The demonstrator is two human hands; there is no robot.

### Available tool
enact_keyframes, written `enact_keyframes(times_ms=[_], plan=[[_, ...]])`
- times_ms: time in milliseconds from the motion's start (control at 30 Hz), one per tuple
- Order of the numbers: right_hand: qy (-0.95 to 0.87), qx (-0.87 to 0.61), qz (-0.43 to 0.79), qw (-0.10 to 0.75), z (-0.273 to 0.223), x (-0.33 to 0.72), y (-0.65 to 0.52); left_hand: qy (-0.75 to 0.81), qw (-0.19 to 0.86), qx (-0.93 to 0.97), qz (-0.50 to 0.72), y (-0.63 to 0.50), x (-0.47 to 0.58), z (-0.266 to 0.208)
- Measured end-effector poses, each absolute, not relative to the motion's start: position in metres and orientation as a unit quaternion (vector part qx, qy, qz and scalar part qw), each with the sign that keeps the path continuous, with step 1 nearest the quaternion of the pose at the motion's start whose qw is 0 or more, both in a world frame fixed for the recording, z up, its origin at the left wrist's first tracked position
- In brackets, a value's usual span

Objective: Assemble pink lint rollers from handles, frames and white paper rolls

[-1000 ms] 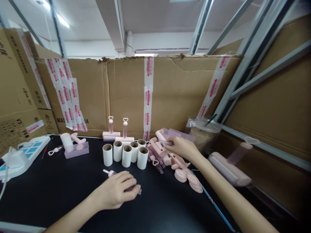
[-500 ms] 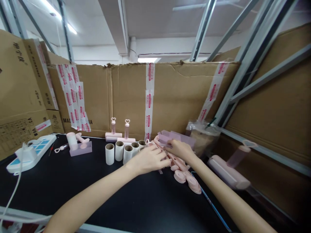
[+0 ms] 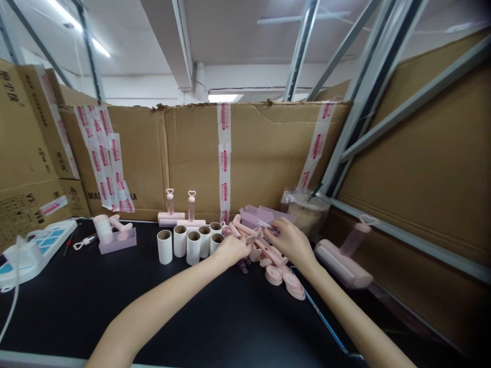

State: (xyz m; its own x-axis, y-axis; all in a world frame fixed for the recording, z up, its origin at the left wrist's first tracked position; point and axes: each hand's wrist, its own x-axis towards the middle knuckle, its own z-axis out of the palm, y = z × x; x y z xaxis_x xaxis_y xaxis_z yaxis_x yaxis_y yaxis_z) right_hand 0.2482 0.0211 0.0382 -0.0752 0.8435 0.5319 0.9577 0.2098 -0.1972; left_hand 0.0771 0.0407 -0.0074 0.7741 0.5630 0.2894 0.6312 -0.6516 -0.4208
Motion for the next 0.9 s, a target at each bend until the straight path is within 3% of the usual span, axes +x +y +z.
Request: enact_keyframes(times_ms=[233,333,433,467,533,767,900], plan=[[-0.743,-0.536,-0.003,0.401,0.009,0.261,-0.015,-0.273,0.238,-0.921,-0.144,0.014,0.060,0.021],[-0.778,-0.498,0.066,0.377,-0.011,0.261,-0.037,-0.283,0.225,-0.909,-0.206,-0.002,0.024,0.042],[-0.824,-0.478,0.008,0.304,-0.032,0.263,-0.048,-0.352,0.191,-0.867,-0.296,-0.009,-0.028,0.064],[-0.832,-0.475,-0.017,0.285,-0.038,0.264,-0.049,-0.393,0.086,-0.831,-0.384,-0.007,-0.046,0.070],[-0.842,-0.472,-0.057,0.256,-0.050,0.268,-0.047,-0.441,0.040,-0.789,-0.427,0.004,-0.075,0.078],[-0.847,-0.437,-0.204,0.224,-0.070,0.279,-0.034,-0.576,-0.119,-0.718,-0.373,0.082,-0.084,0.069],[-0.824,-0.438,-0.253,0.254,-0.070,0.279,-0.038,-0.619,-0.172,-0.691,-0.331,0.108,-0.065,0.060]])
